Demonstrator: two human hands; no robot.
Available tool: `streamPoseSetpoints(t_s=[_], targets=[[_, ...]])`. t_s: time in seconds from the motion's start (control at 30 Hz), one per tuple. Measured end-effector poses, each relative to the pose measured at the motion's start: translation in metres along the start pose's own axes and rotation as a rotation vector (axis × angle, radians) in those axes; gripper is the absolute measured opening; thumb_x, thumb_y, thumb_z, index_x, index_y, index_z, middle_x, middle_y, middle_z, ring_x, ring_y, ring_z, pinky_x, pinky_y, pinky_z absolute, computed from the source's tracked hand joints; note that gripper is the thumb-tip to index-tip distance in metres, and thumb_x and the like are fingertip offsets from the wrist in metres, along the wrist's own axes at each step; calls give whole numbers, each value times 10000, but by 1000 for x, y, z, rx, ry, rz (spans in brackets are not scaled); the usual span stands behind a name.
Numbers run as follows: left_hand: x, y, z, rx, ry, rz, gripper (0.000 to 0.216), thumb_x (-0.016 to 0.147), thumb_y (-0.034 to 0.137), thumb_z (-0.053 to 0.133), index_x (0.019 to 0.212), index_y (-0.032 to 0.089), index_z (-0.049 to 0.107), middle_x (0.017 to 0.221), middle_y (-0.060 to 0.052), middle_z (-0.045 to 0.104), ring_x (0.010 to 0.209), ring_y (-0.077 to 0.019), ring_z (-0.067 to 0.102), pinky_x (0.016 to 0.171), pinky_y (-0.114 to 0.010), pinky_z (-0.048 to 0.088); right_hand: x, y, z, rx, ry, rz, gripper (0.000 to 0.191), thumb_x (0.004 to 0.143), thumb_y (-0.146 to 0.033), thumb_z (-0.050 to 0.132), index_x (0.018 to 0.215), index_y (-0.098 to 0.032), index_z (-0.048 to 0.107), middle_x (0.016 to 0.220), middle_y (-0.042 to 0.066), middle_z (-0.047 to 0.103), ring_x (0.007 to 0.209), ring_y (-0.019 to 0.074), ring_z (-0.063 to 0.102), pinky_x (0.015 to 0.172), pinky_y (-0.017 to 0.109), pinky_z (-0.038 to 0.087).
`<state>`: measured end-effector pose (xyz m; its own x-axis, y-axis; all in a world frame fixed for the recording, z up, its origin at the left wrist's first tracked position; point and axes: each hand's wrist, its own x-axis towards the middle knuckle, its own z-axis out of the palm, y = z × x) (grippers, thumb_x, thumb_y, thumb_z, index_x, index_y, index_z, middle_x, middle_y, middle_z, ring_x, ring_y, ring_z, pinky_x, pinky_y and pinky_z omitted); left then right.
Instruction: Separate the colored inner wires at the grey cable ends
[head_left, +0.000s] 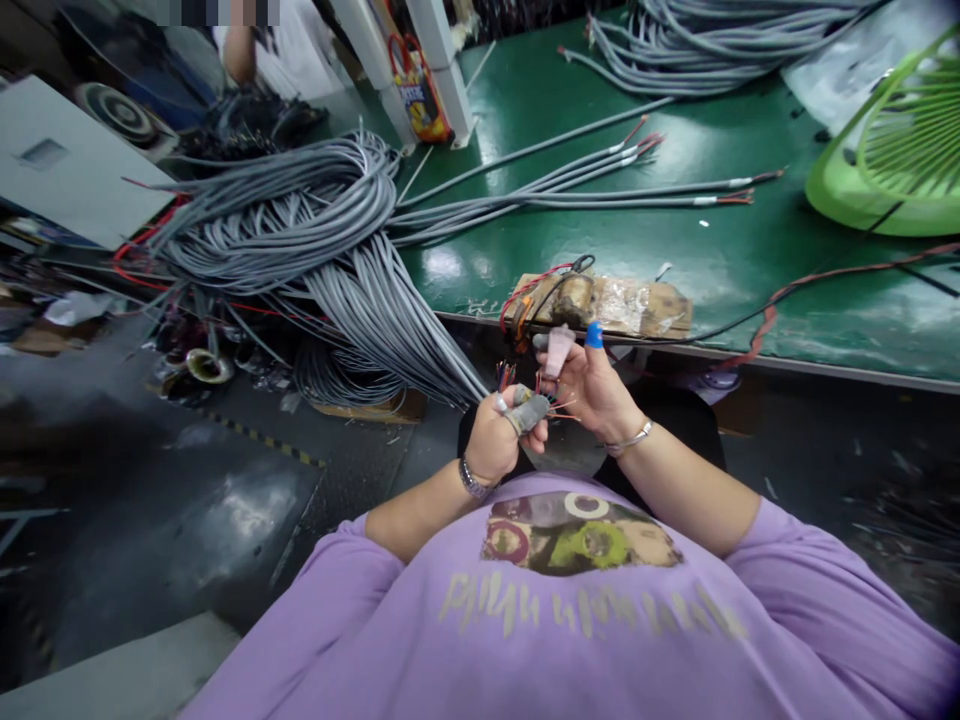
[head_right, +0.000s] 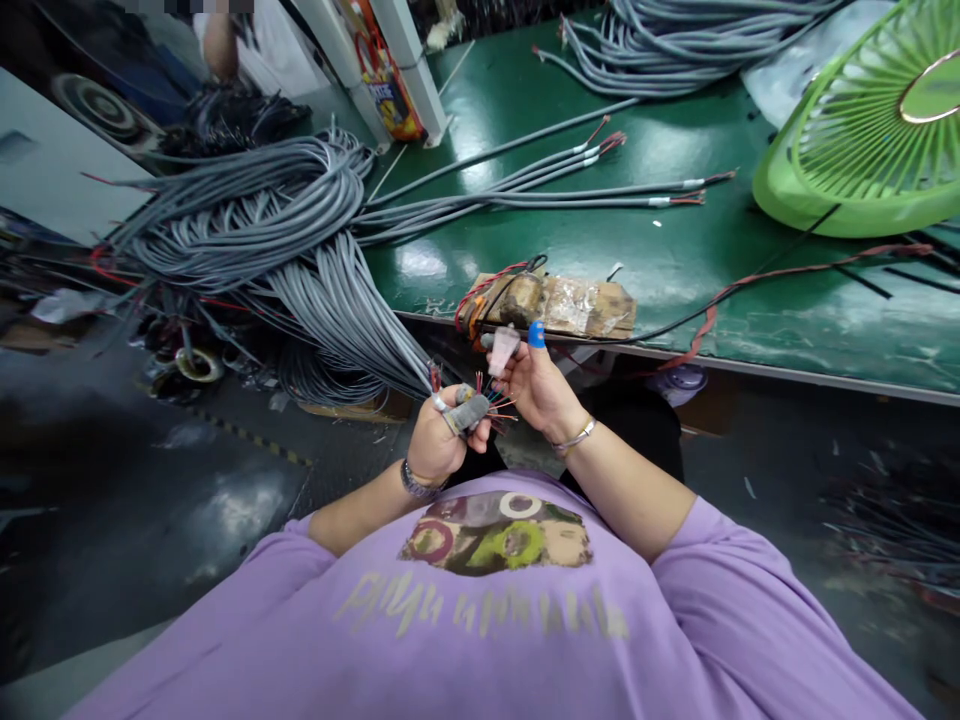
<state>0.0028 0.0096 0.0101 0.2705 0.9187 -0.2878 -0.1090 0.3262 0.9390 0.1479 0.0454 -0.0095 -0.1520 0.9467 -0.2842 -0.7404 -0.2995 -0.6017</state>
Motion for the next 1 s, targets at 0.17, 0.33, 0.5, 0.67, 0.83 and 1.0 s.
streamPoseSetpoints(t_s=[0.17, 0.33, 0.5, 0.67, 0.83, 1.0], targets=[[-6, -1, 2, -17, 65, 54, 450, 670, 555, 786, 661, 171, 553, 520, 15, 627, 366, -83, 533, 357, -181, 419, -3, -4, -1, -72, -48, -27, 497, 826, -705, 598, 844, -213, 667, 743, 16, 685, 590, 115, 554, 558, 246, 469], [-2, 1, 8, -37, 119, 74, 435, 672, 541, 783, 676, 175, 549, 526, 25, 625, 367, -80, 536, 363, -177, 416, -2, 5, -3, -130, 30, -173, 426, 786, -624, 706, 793, -200, 669, 680, -2, 636, 578, 105, 507, 550, 243, 434], [2, 2, 10, -40, 111, 86, 394, 703, 510, 763, 685, 173, 559, 541, 29, 623, 376, -75, 541, 368, -170, 396, 4, 9, -5, -97, -2, -89, 580, 733, -773, 639, 750, -194, 677, 661, 14, 647, 559, 121, 535, 563, 276, 458], [4, 1, 11, -31, 118, 72, 410, 684, 523, 766, 671, 178, 546, 535, 32, 616, 374, -75, 533, 366, -173, 390, 9, 4, 0, 17, -27, 56, 564, 712, -759, 675, 755, -197, 687, 634, 17, 662, 548, 139, 556, 562, 291, 478], [5, -3, 10, -14, 110, 65, 405, 703, 505, 763, 654, 172, 538, 527, 33, 610, 371, -72, 535, 363, -167, 372, 9, 5, 6, 76, 32, -2, 504, 714, -702, 725, 752, -202, 673, 659, 5, 675, 551, 119, 551, 563, 266, 472], [2, -4, 8, -12, 109, 74, 414, 702, 524, 757, 666, 174, 539, 534, 29, 622, 373, -74, 540, 365, -168, 387, 3, 5, 4, -1, -20, -16, 623, 743, -833, 554, 768, -216, 643, 696, 14, 682, 568, 123, 575, 568, 263, 494]])
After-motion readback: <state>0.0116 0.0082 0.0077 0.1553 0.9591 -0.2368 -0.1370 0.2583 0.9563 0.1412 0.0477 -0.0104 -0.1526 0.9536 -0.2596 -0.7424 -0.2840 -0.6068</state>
